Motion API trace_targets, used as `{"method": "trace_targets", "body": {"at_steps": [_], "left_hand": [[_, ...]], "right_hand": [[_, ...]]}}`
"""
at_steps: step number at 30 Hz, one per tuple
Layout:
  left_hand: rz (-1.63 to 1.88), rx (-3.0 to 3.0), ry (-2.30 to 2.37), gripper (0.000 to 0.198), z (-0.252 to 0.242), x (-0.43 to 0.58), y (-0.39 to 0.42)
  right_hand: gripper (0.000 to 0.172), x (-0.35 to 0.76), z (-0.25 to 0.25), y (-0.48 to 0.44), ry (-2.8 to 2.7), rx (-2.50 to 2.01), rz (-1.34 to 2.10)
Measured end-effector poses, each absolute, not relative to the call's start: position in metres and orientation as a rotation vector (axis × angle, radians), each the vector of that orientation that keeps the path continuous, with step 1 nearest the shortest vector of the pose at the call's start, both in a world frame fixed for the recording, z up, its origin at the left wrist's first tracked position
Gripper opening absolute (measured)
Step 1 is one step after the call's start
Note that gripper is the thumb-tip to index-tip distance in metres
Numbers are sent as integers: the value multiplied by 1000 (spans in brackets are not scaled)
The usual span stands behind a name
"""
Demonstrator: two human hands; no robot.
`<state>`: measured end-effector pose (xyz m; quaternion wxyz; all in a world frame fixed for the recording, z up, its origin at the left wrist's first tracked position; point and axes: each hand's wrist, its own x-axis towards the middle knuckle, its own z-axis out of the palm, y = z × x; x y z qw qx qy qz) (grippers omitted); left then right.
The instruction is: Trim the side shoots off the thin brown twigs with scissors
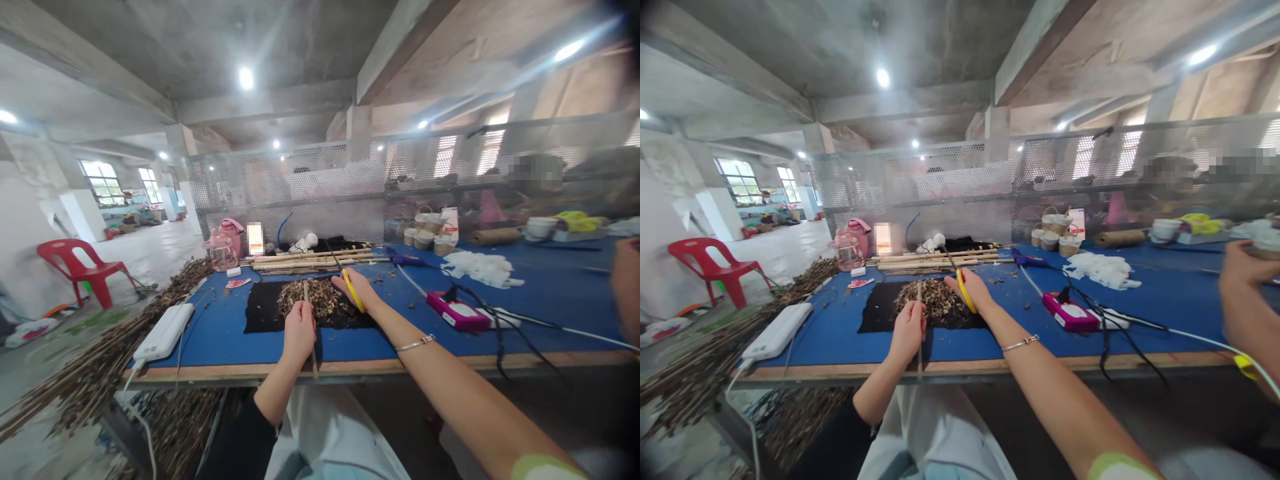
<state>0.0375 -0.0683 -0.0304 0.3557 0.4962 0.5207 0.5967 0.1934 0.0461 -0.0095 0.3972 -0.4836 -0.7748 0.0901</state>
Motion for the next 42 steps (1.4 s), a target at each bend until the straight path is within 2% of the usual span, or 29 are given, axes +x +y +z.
{"method": "trace_targets", "body": {"at_steps": [3, 12, 27, 32, 42], "left_hand": [[1553, 1243, 1302, 23, -31, 37, -67], [1570, 1245, 1269, 20, -31, 35, -70], [1503, 1296, 1161, 29, -30, 38, -65], [1609, 1406, 1189, 25, -29, 48, -60], [1650, 1342, 1235, 26, -37, 59, -63]], "right_hand": [[40, 183, -8, 28, -2139, -1239, 281], [63, 173, -16, 6, -2322, -1220, 226], [56, 171, -14, 2, -2271, -1098, 335], [51, 172, -13, 3, -2208, -1032, 516], [50, 170, -21, 8, -2270, -911, 511]]}}
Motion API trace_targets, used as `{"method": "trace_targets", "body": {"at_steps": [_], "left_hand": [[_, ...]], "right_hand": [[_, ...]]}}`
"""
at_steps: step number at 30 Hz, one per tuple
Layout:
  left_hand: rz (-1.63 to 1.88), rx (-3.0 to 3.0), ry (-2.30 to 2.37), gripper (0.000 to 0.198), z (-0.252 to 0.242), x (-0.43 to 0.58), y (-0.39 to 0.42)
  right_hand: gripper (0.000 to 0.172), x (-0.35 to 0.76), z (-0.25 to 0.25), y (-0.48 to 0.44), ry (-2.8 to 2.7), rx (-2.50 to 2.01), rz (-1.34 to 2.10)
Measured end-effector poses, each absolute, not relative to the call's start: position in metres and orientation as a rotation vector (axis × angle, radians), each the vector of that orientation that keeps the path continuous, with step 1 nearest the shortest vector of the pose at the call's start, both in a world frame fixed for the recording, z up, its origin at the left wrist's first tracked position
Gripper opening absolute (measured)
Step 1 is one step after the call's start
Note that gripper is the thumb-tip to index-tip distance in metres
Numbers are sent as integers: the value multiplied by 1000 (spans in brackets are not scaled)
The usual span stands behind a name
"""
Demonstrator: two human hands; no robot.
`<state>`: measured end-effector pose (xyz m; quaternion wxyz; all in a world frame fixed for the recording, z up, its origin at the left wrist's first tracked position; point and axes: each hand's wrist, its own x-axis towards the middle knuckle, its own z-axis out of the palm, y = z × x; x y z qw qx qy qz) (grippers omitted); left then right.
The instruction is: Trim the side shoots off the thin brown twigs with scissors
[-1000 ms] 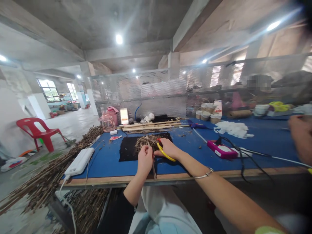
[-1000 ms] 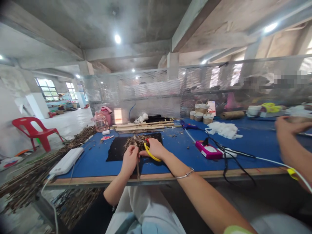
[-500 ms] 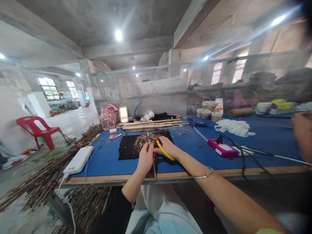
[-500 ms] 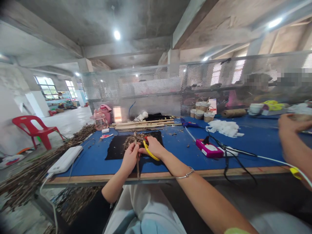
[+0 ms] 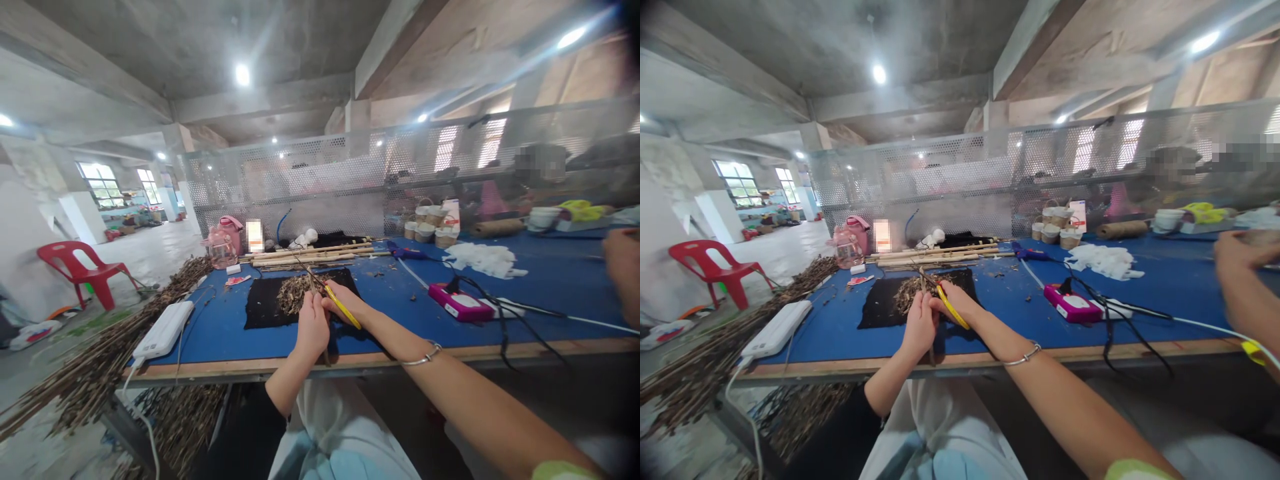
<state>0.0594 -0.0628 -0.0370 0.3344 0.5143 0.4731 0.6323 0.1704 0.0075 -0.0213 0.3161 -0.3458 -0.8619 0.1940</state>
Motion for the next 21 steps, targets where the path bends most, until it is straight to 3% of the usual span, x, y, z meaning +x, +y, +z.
{"method": "trace_targets", "body": {"at_steps": [12, 21], "left_hand": [[1666, 1352, 1188, 38, -32, 58, -71], [1638, 1327, 1177, 36, -30, 58, -71]], "right_hand": [[57, 170, -17, 5, -2290, -877, 452], [51, 168, -9, 2, -2308, -947, 518]]}}
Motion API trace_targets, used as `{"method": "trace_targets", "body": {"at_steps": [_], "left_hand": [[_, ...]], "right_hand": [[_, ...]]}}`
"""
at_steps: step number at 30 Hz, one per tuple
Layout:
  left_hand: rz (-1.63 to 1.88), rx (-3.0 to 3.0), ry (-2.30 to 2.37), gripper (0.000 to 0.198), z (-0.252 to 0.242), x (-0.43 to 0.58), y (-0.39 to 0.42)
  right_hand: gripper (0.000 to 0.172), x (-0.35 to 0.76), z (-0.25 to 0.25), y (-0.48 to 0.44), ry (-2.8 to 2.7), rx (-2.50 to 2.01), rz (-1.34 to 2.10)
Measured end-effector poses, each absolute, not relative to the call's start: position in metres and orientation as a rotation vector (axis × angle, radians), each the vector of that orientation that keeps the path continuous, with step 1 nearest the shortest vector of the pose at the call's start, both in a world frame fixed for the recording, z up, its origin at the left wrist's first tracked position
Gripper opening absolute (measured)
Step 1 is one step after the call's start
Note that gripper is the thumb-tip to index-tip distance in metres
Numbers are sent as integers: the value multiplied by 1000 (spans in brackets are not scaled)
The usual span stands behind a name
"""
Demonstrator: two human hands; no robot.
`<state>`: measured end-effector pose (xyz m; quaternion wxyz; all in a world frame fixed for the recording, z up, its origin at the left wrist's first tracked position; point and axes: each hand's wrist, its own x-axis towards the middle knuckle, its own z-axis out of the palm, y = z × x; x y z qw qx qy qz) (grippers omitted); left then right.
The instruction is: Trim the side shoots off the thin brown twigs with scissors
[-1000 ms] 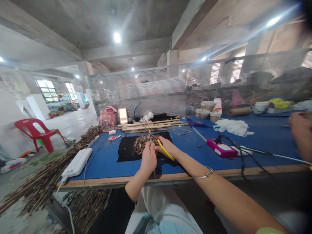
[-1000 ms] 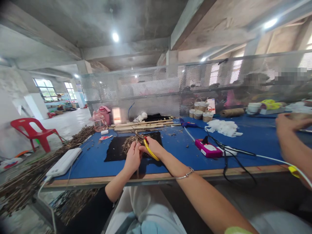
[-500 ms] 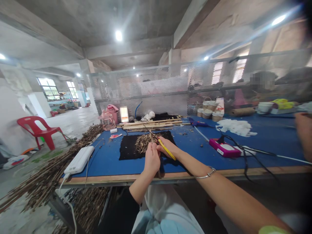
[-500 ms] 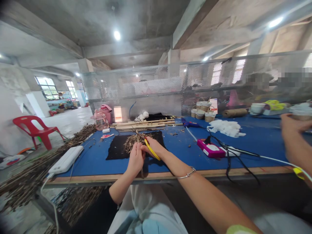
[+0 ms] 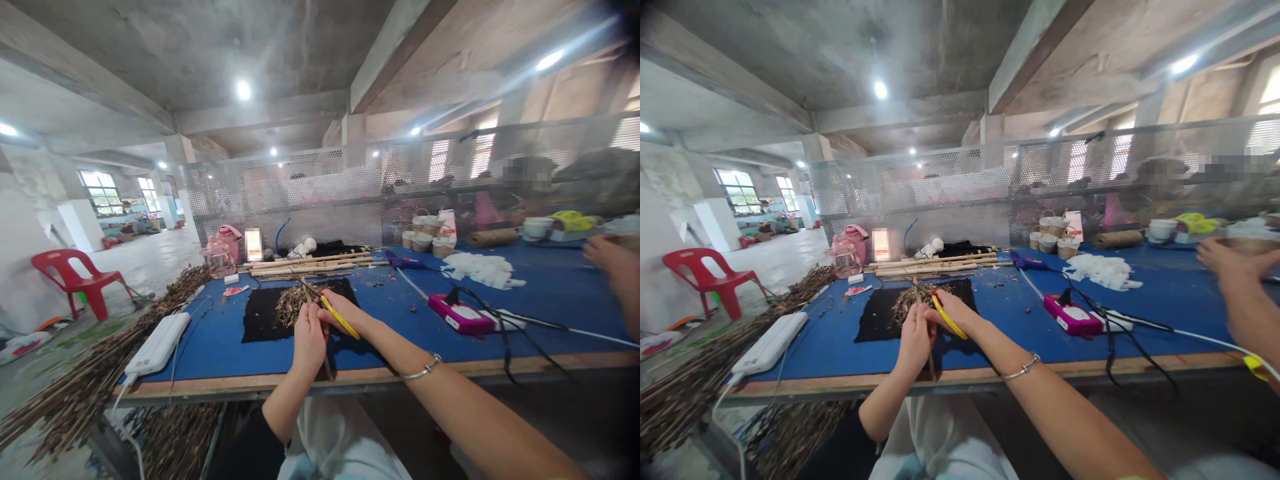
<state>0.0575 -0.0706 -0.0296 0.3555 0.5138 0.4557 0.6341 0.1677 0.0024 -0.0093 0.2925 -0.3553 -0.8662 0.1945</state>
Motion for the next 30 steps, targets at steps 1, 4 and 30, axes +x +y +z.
{"method": "trace_targets", "body": {"at_steps": [1, 4, 30], "left_hand": [[1655, 1326, 1206, 36, -29, 58, -71], [1698, 1317, 1299, 34, -26, 56, -69], [1680, 1496, 1399, 19, -30, 42, -60]], "right_hand": [[49, 166, -6, 1, -2325, -952, 532], [45, 162, 5, -1, -2397, -943, 590], [61, 140, 10, -11, -2302, -1172, 509]]}}
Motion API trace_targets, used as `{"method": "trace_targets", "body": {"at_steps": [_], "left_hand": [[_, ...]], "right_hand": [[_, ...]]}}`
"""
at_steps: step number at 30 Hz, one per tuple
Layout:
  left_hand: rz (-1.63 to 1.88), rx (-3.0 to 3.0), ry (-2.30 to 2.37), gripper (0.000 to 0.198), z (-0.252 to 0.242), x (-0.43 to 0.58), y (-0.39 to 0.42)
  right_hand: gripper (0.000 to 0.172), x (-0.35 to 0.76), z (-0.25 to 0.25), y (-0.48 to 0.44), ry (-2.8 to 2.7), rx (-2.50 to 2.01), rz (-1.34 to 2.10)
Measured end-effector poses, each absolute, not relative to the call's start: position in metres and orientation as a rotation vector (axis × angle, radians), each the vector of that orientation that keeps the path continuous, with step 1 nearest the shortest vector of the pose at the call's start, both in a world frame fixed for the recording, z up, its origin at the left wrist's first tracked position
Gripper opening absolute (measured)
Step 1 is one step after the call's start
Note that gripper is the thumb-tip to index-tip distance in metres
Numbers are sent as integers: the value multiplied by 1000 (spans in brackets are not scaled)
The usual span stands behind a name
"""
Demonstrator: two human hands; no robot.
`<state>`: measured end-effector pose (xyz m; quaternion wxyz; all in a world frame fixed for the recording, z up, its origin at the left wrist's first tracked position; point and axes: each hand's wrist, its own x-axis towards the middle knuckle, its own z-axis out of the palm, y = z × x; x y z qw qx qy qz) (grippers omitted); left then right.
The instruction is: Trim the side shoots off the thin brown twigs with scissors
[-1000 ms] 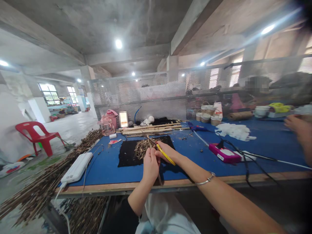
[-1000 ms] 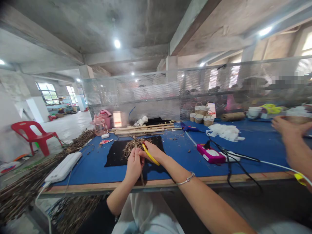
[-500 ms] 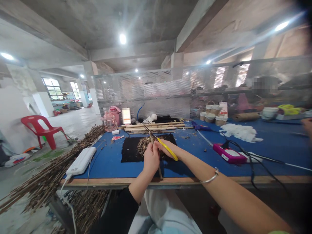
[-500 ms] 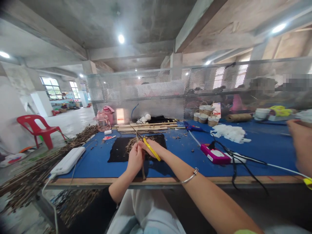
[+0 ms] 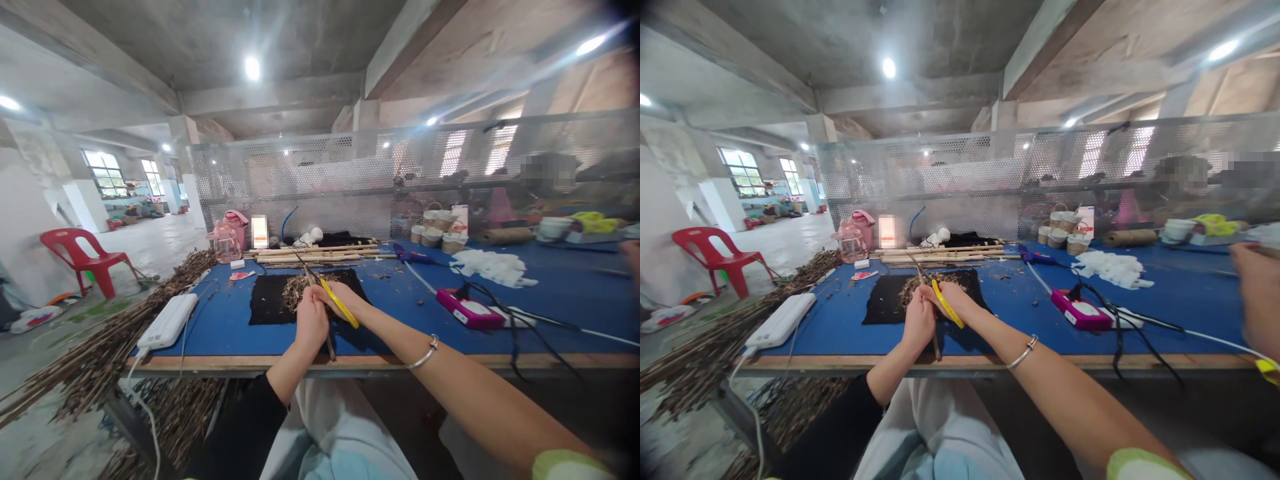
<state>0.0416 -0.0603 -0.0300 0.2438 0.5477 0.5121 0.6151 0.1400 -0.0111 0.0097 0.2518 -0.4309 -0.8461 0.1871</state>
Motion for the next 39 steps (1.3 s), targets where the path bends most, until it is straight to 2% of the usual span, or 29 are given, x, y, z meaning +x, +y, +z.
{"method": "trace_targets", "body": {"at_steps": [9, 16, 19, 23, 27, 35, 39], "left_hand": [[1711, 1455, 1395, 22, -30, 44, -61], [1648, 1431, 1390, 28, -33, 42, -58], [1642, 1457, 1409, 31, -32, 41, -58], [1629, 1461, 1360, 33, -29, 44, -62], [1645, 1365, 1270, 35, -26, 43, -66], [1690, 1036, 1200, 31, -30, 32, -69], [1650, 951, 1213, 29, -27, 34, -70]], "right_hand": [[67, 139, 8, -15, -2288, -1129, 599], [65, 143, 14, -14, -2311, -1179, 599], [65, 147, 15, -15, -2249, -1185, 809], [66, 152, 13, -14, -2017, -1380, 1438], [65, 159, 13, -6, -1869, -1229, 1871], [71, 187, 30, 28, -1669, -930, 1921], [76, 203, 21, 40, -1672, -821, 1983]]}}
